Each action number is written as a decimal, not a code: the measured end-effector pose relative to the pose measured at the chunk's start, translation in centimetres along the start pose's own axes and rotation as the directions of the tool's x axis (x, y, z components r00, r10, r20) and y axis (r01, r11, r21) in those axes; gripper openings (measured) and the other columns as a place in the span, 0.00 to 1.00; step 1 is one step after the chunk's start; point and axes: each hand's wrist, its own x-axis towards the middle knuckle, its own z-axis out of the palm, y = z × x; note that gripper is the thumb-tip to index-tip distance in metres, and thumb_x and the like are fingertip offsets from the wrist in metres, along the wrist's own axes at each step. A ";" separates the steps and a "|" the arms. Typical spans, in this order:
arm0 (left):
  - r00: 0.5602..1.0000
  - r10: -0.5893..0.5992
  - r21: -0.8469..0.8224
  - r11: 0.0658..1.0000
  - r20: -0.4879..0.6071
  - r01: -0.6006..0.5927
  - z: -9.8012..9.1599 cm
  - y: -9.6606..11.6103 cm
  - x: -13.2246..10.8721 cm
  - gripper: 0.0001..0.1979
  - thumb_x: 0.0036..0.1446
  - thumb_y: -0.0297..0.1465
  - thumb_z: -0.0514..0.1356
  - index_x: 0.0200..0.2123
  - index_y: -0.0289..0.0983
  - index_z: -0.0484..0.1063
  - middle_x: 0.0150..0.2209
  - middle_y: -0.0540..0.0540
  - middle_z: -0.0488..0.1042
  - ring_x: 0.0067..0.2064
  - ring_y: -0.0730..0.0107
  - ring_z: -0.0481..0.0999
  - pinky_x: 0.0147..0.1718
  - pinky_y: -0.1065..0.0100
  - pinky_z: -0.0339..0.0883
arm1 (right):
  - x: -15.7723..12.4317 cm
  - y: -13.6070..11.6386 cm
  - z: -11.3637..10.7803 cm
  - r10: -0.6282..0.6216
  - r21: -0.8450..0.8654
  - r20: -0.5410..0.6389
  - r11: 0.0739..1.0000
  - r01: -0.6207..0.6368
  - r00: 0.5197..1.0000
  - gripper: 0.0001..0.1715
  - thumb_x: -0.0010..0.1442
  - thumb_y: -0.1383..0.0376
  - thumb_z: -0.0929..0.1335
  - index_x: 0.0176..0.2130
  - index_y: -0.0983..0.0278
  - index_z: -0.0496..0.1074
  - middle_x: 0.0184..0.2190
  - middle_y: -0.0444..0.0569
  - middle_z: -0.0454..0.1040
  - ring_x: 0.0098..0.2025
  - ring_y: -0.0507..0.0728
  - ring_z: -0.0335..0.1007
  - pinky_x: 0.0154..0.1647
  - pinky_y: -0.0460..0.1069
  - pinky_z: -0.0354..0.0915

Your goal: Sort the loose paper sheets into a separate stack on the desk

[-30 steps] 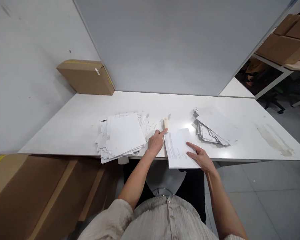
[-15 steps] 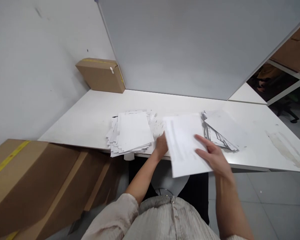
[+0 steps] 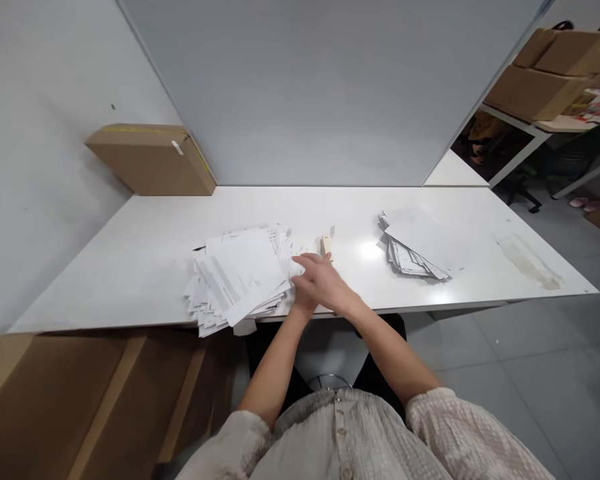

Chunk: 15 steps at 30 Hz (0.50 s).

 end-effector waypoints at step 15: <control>0.991 0.112 0.440 0.895 -0.069 -0.070 -0.1 0.0 -0.3 0.25 0.61 0.24 0.45 0.62 0.41 0.53 0.37 0.45 0.70 0.32 0.69 0.71 0.26 0.72 0.61 | -4.7 18.8 -14.3 0.404 -0.555 -0.410 0.601 -0.575 0.818 0.23 0.59 0.57 0.62 0.52 0.62 0.68 0.50 0.54 0.70 0.50 0.64 0.62 0.44 0.53 0.59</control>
